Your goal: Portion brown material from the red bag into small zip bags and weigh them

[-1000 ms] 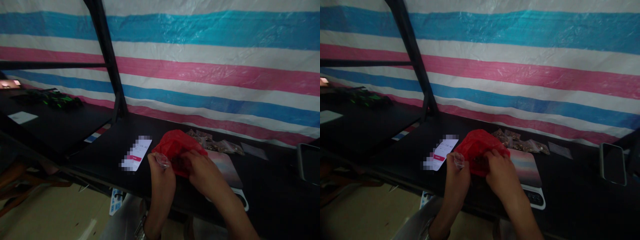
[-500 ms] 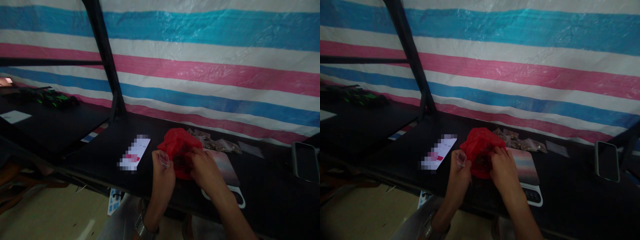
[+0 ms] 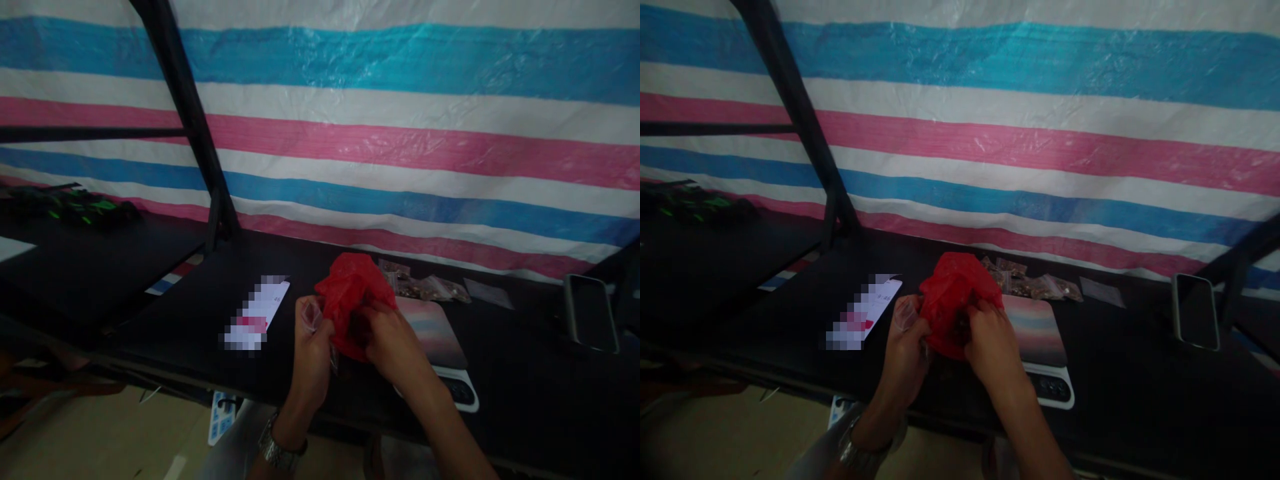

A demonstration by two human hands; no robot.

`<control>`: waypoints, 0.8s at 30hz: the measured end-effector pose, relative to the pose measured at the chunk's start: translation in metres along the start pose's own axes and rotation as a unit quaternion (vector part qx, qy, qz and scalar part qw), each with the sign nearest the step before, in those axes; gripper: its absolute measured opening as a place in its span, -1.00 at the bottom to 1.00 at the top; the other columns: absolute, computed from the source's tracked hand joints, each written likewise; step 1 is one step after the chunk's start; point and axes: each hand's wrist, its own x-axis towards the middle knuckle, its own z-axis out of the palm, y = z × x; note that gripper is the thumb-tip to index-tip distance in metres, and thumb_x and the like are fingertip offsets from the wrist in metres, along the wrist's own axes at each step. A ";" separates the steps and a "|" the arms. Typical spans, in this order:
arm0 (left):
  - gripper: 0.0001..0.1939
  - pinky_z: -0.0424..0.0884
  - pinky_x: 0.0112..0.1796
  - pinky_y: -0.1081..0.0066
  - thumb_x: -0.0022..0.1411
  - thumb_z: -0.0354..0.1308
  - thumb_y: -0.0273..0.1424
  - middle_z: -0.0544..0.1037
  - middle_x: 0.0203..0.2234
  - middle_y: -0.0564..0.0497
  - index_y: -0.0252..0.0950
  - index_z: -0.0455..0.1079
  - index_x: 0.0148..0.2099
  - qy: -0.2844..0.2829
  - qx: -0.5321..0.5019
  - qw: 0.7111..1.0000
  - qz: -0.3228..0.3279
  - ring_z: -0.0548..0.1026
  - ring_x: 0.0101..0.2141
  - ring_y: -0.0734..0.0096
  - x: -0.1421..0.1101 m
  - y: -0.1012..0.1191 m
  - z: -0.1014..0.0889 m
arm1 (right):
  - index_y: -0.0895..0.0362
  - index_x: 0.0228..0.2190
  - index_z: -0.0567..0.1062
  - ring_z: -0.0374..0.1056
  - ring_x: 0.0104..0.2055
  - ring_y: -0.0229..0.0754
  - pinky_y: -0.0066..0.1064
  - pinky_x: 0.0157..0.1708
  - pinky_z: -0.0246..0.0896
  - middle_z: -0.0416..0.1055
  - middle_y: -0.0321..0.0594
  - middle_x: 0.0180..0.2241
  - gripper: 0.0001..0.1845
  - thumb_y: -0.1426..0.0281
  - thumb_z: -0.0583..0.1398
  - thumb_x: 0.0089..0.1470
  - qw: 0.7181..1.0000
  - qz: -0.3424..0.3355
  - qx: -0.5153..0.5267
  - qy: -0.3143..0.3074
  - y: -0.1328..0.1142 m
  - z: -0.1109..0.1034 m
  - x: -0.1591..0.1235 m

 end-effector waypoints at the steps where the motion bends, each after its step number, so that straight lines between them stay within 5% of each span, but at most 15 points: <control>1: -0.73 0.30 -0.45 0.55 -0.11 0.22 -0.51 0.42 -0.44 0.18 -0.21 0.29 -0.29 -0.001 -0.008 1.000 -0.006 0.38 -0.43 0.53 0.000 0.002 0.001 | 0.17 0.00 0.63 0.48 0.11 0.04 -0.26 0.13 0.26 0.57 0.00 0.05 -0.48 0.70 0.20 0.01 1.000 0.000 0.017 0.005 0.002 0.001 0.000; 12: -0.65 0.08 -0.63 0.63 -0.26 0.18 -0.58 0.20 -0.58 0.29 -0.20 0.13 -0.40 0.043 -0.047 0.997 -0.049 0.12 -0.62 0.67 0.003 0.017 0.001 | 0.10 -0.03 0.61 0.55 0.02 -0.07 -0.34 0.04 0.33 0.67 -0.15 -0.05 -0.53 0.67 0.24 0.04 0.981 0.029 0.190 0.029 0.017 0.014 0.005; 18: -0.68 0.22 -0.52 0.59 -0.19 0.18 -0.54 0.34 -0.45 0.23 -0.19 0.27 -0.31 0.077 0.026 0.997 0.015 0.27 -0.50 0.60 0.004 0.013 -0.011 | 0.19 -0.05 0.60 0.48 0.10 0.04 -0.25 0.12 0.28 0.60 0.00 -0.01 -0.60 0.65 0.21 0.08 0.995 0.039 0.081 0.041 0.005 0.006 0.002; 24: -0.61 0.20 -0.50 0.51 -0.18 0.15 -0.51 0.33 -0.45 0.19 -0.17 0.34 -0.21 0.048 0.039 0.997 0.055 0.31 -0.48 0.51 0.000 0.009 -0.010 | 0.22 0.03 0.60 0.40 0.21 0.07 -0.22 0.23 0.21 0.50 0.06 0.14 -0.45 0.71 0.18 0.01 0.998 0.041 0.037 0.044 -0.005 0.003 0.001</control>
